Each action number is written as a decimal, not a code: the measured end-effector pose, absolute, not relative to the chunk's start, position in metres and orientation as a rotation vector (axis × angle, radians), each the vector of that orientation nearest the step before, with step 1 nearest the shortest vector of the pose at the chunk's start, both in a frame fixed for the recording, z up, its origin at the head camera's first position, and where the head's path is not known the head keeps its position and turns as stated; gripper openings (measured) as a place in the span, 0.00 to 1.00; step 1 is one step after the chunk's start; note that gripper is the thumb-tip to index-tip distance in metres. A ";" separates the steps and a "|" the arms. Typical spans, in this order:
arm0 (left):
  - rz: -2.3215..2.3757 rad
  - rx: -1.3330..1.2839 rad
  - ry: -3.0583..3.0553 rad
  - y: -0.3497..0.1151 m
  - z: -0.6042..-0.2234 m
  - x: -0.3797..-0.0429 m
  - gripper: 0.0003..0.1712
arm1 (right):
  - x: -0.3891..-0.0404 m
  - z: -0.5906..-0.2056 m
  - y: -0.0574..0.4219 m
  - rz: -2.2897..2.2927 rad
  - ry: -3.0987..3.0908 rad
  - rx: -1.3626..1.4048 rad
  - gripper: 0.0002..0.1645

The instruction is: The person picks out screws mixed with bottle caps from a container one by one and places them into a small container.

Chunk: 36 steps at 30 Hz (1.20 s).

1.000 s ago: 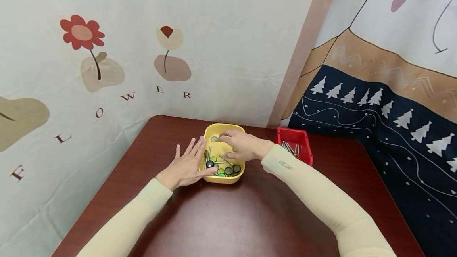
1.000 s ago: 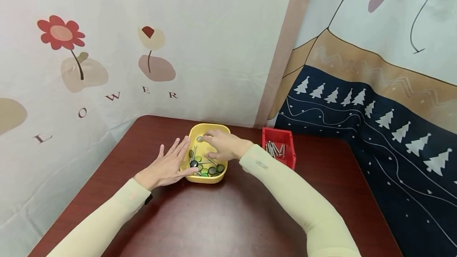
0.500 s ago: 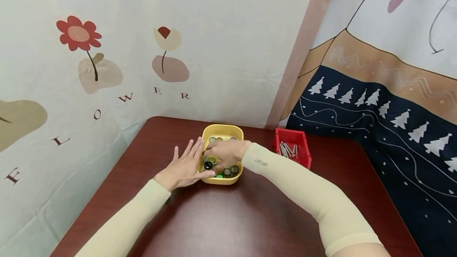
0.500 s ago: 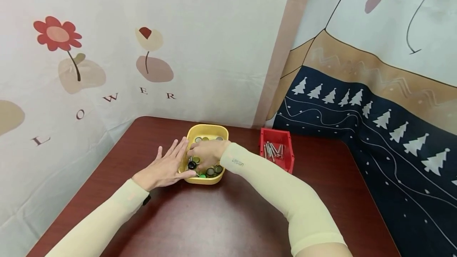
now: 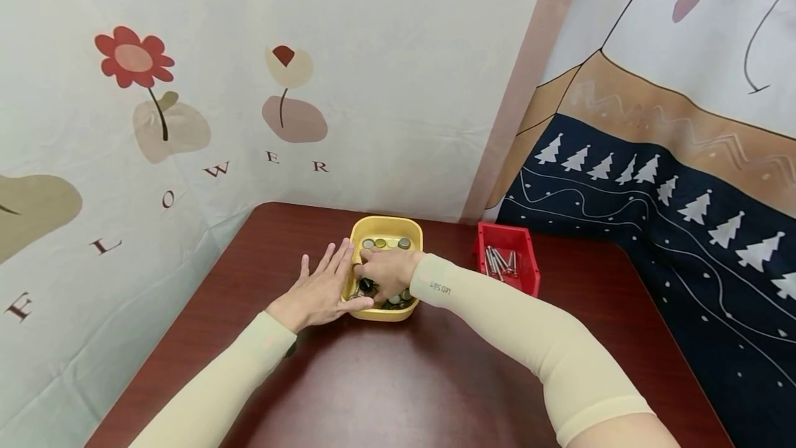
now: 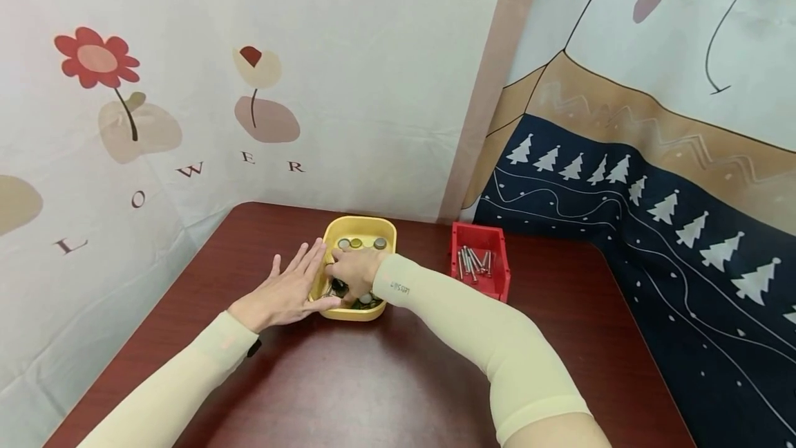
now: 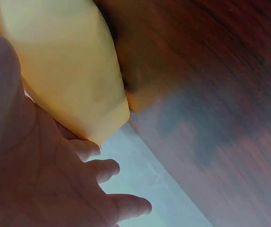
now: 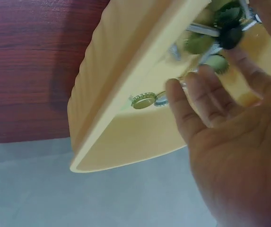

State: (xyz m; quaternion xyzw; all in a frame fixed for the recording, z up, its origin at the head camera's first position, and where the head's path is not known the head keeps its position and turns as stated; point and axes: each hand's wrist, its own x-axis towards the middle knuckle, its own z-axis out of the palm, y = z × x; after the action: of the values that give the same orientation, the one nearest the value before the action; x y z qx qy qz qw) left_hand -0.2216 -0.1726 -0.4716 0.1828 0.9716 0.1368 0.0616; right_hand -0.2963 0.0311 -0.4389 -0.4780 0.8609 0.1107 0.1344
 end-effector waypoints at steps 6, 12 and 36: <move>0.397 0.546 2.937 -0.171 -0.471 -0.222 0.73 | -0.300 -0.434 0.038 0.281 2.551 -1.170 0.35; 0.407 0.554 2.956 -0.170 -0.471 -0.222 0.73 | -0.306 -0.437 0.045 0.326 2.591 -1.027 0.39; 0.424 0.537 2.939 -0.170 -0.472 -0.222 0.70 | -0.308 -0.441 0.051 0.202 2.651 -1.079 0.03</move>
State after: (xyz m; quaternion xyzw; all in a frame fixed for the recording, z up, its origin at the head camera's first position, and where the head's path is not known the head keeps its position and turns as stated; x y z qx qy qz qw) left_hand -0.2219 -0.1702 -0.4715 0.1776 0.9721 0.1403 0.0617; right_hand -0.3075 0.0512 -0.4413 -0.3725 0.9154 0.0697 0.1358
